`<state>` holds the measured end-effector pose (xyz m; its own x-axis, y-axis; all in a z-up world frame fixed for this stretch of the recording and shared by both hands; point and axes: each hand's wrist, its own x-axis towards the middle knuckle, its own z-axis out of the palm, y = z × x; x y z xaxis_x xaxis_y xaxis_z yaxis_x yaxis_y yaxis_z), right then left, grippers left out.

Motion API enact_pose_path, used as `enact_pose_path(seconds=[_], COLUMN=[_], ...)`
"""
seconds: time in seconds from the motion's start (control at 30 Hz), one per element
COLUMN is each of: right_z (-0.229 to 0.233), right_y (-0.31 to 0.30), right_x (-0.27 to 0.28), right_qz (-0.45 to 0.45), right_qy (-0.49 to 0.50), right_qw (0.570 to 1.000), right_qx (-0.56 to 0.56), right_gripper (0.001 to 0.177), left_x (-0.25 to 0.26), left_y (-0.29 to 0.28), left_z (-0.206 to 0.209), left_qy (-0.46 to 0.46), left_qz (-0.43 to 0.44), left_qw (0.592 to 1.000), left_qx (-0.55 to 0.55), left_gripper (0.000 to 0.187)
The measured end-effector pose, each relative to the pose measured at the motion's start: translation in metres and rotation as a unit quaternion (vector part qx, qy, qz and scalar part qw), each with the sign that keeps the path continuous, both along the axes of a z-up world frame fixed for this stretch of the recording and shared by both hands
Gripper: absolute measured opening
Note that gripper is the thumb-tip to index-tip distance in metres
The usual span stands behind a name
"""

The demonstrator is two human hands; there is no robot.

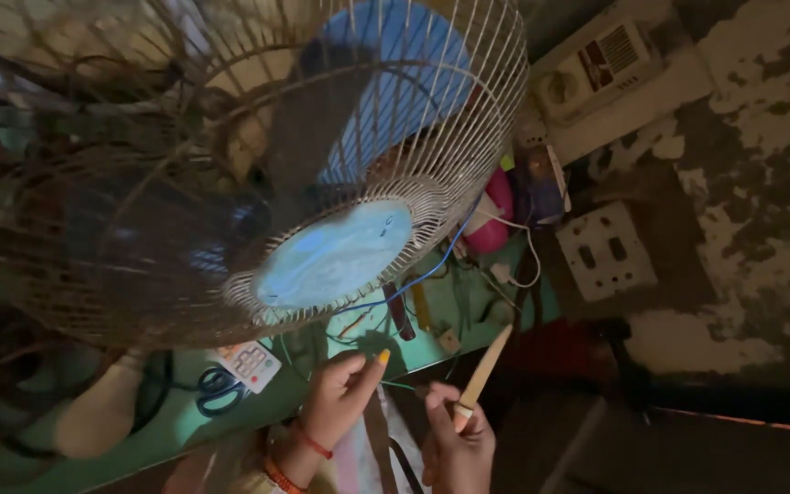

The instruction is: The person works at a cluttered workbench repairing an electric table fan, handling its power wire and using a knife to cut and strip the wire insulation while manipulating small components near the fan base. At the end they gather and coil the loose wire in their hands.

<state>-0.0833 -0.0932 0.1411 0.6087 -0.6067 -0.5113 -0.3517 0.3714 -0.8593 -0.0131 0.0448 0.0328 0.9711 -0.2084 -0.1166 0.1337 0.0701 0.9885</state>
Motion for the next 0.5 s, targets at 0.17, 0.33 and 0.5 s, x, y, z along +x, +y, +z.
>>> enact_pose_path(seconds=[0.17,0.33,0.5], right_z=[-0.020,-0.007,-0.020], right_y=[-0.016,-0.015,-0.026], right_x=[0.016,0.036,0.017], right_qz=[0.009,0.033,-0.002], right_qy=[0.032,0.039,-0.019], right_qw=[0.998,0.997,1.000], right_qx=[-0.045,-0.056,0.008], right_gripper=[0.012,0.012,0.029], left_x=[0.016,0.002,0.013], left_y=[0.016,0.007,0.008], left_z=[0.101,0.061,0.075], left_qy=[-0.402,-0.400,-0.332], left_qz=[0.084,-0.046,-0.009], left_qw=[0.871,0.877,0.910], left_qx=[0.271,0.263,0.249], left_gripper=[0.025,0.032,0.017])
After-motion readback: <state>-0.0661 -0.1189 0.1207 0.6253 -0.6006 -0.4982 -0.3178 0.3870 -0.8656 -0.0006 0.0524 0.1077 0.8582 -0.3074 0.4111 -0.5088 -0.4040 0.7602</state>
